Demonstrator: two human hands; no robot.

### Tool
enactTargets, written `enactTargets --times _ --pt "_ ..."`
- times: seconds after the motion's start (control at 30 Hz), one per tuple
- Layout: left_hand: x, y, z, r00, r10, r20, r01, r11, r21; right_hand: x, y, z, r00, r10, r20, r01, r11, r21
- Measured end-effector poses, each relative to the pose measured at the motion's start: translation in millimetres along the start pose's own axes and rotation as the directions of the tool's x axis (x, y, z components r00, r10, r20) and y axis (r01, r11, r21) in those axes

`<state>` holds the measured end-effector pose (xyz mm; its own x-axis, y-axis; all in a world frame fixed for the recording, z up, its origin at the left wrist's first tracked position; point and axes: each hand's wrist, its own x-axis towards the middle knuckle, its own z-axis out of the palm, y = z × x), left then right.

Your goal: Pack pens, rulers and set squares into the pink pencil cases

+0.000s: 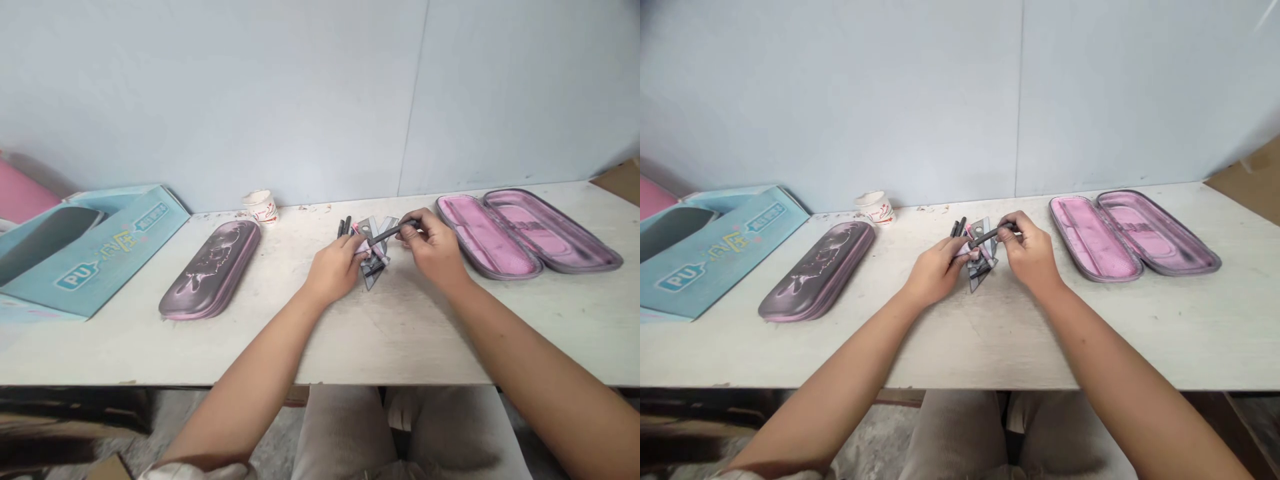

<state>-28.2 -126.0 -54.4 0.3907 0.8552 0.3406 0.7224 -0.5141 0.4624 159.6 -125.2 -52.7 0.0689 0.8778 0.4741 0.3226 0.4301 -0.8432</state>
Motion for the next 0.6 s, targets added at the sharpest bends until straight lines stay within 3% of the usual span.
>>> enactTargets --times 0.13,0.27,0.33,0.47,0.6 --pt "-1.8 8.1 0.7 1.000 0.002 -0.018 -0.004 0.996 -0.095 -6.5 -4.8 7.3 0.995 0.004 0.101 0.009 0.993 -0.120" --pt "-4.8 17.6 2.6 1.000 -0.009 -0.012 0.007 0.977 -0.213 -11.4 -6.2 14.9 0.960 -0.051 0.276 0.135 0.946 -0.294" --pt "-5.7 22.2 3.1 0.999 -0.029 -0.042 0.015 0.958 -0.287 -8.6 -4.4 11.9 0.963 -0.042 0.266 0.137 0.927 -0.349" --pt "-5.0 28.5 3.6 0.997 -0.040 -0.074 0.012 0.939 -0.344 4.3 6.2 -6.0 0.994 0.009 0.113 0.048 0.868 -0.494" --pt "-2.5 25.2 2.9 0.983 -0.133 -0.129 0.076 0.925 -0.373 10.7 24.2 -17.8 0.993 -0.024 0.116 0.102 0.672 -0.734"
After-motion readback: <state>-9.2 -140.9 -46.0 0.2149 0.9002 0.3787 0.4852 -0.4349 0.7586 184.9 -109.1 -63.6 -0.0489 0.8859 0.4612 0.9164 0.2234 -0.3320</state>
